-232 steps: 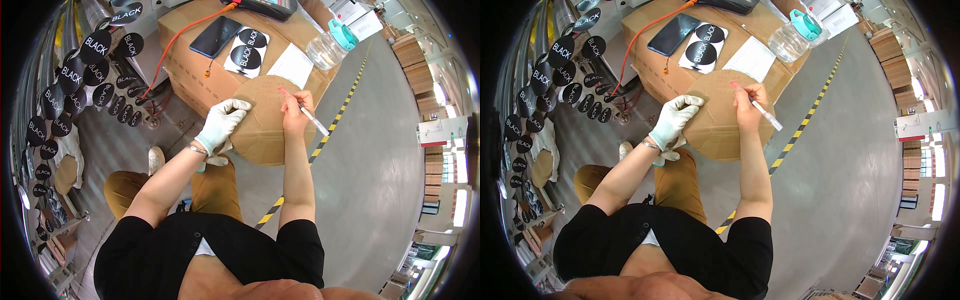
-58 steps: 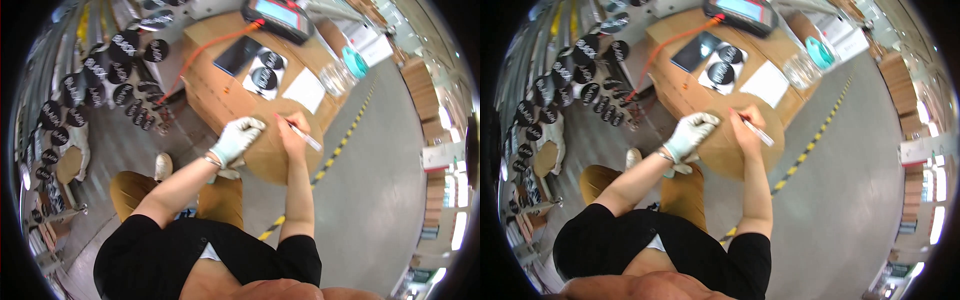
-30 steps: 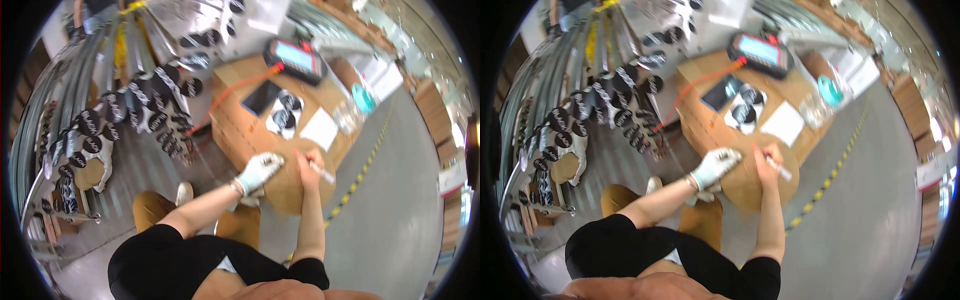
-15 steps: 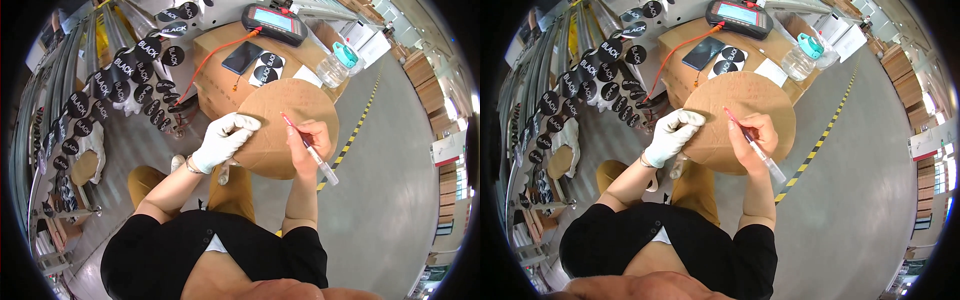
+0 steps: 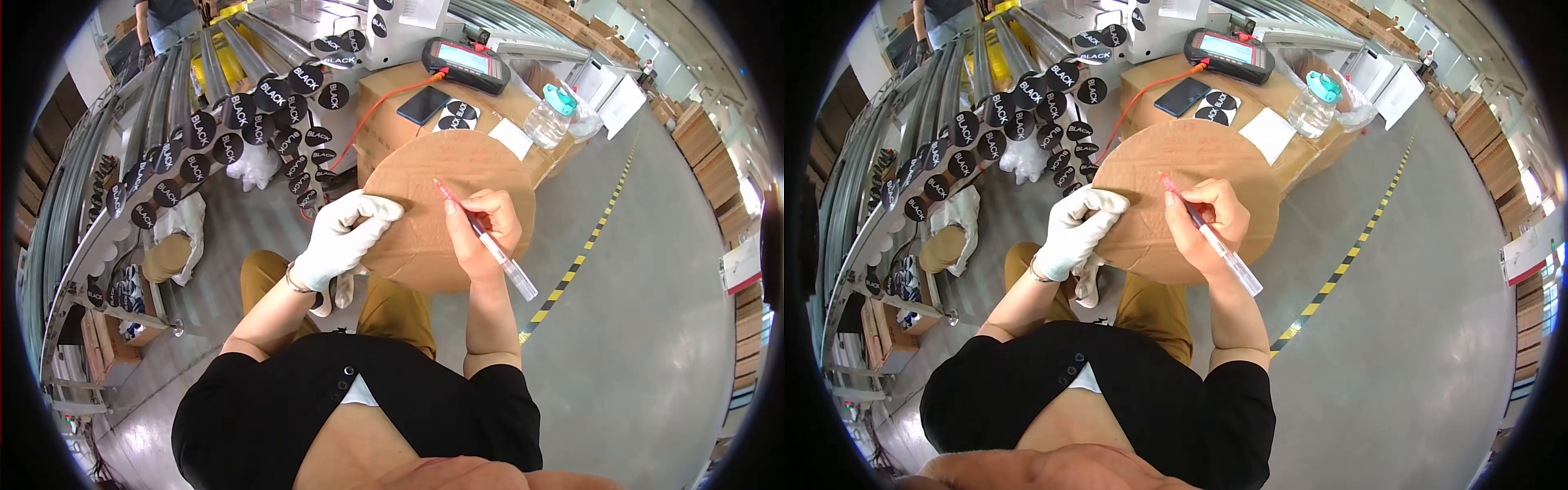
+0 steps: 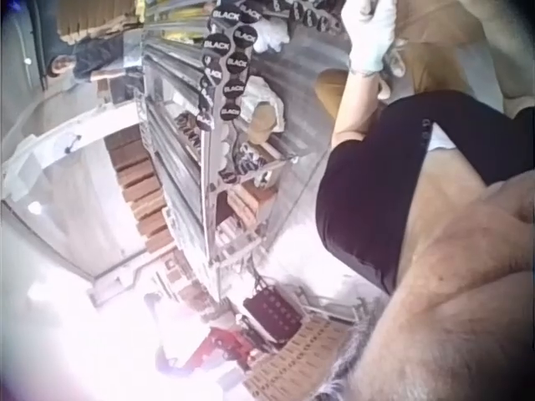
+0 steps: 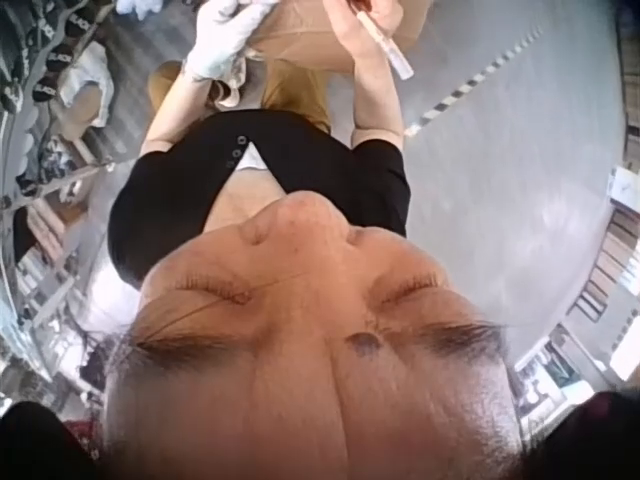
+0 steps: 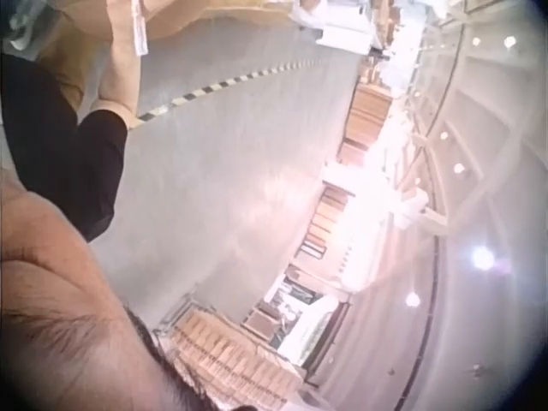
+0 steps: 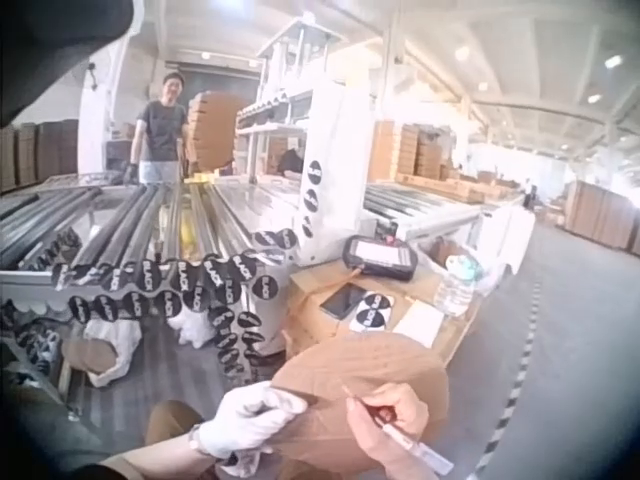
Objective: Writing information on a circular cardboard piece using a marker in a warehouse setting.
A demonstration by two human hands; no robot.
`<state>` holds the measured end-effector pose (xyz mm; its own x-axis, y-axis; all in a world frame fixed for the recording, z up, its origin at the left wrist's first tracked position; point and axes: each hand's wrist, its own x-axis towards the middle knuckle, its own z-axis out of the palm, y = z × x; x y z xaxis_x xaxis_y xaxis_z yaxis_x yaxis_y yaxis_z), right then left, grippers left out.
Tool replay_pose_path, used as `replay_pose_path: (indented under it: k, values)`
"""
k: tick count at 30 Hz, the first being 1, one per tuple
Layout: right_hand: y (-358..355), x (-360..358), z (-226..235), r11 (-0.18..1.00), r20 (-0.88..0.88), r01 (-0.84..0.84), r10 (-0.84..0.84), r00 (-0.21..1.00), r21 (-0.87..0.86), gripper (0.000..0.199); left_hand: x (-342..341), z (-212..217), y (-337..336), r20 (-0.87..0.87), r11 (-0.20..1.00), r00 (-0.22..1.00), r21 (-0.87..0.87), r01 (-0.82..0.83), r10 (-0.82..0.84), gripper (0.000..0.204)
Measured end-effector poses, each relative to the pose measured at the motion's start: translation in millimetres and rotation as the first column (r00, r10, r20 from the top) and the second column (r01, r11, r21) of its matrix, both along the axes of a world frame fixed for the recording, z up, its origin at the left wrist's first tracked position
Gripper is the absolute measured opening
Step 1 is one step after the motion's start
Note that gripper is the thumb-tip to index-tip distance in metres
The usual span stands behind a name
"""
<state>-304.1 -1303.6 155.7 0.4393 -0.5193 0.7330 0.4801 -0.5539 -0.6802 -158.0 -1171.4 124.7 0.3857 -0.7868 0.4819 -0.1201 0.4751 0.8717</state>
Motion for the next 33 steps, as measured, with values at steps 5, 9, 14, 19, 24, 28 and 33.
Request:
replay_pose_path:
  k: [5,9,14,19,24,28,33]
  values:
    - [22,-15,1,0.999,0.076,0.050,-0.050,0.996,0.001,0.020,-13,10,35,0.043,0.992,0.993,0.060,-0.113,0.111,0.005]
    - [35,-28,5,0.996,0.094,0.052,-0.045,0.995,-0.077,0.020,-14,7,59,0.031,0.988,0.989,0.037,-0.149,0.148,0.003]
    - [40,-36,7,0.988,0.063,0.122,-0.116,0.991,-0.098,0.018,-24,8,80,0.091,0.980,0.980,0.076,-0.185,0.178,0.003]
    - [38,-48,0,0.993,0.170,0.090,-0.102,0.980,0.078,0.015,-24,8,89,0.007,0.975,0.981,0.100,-0.196,0.196,0.004]
    - [31,-55,-9,0.966,0.100,0.258,-0.260,0.960,0.027,0.014,-17,7,94,-0.022,0.965,0.971,0.114,-0.235,0.239,0.005]
    - [24,-51,-13,0.923,0.002,0.355,-0.359,0.933,-0.149,0.015,-9,-2,98,-0.070,0.963,0.968,0.146,-0.228,0.240,0.008]
    - [31,-36,-15,0.962,-0.267,0.096,-0.165,0.949,-0.255,0.012,8,-5,110,-0.079,0.945,0.950,0.158,-0.286,0.301,0.009]
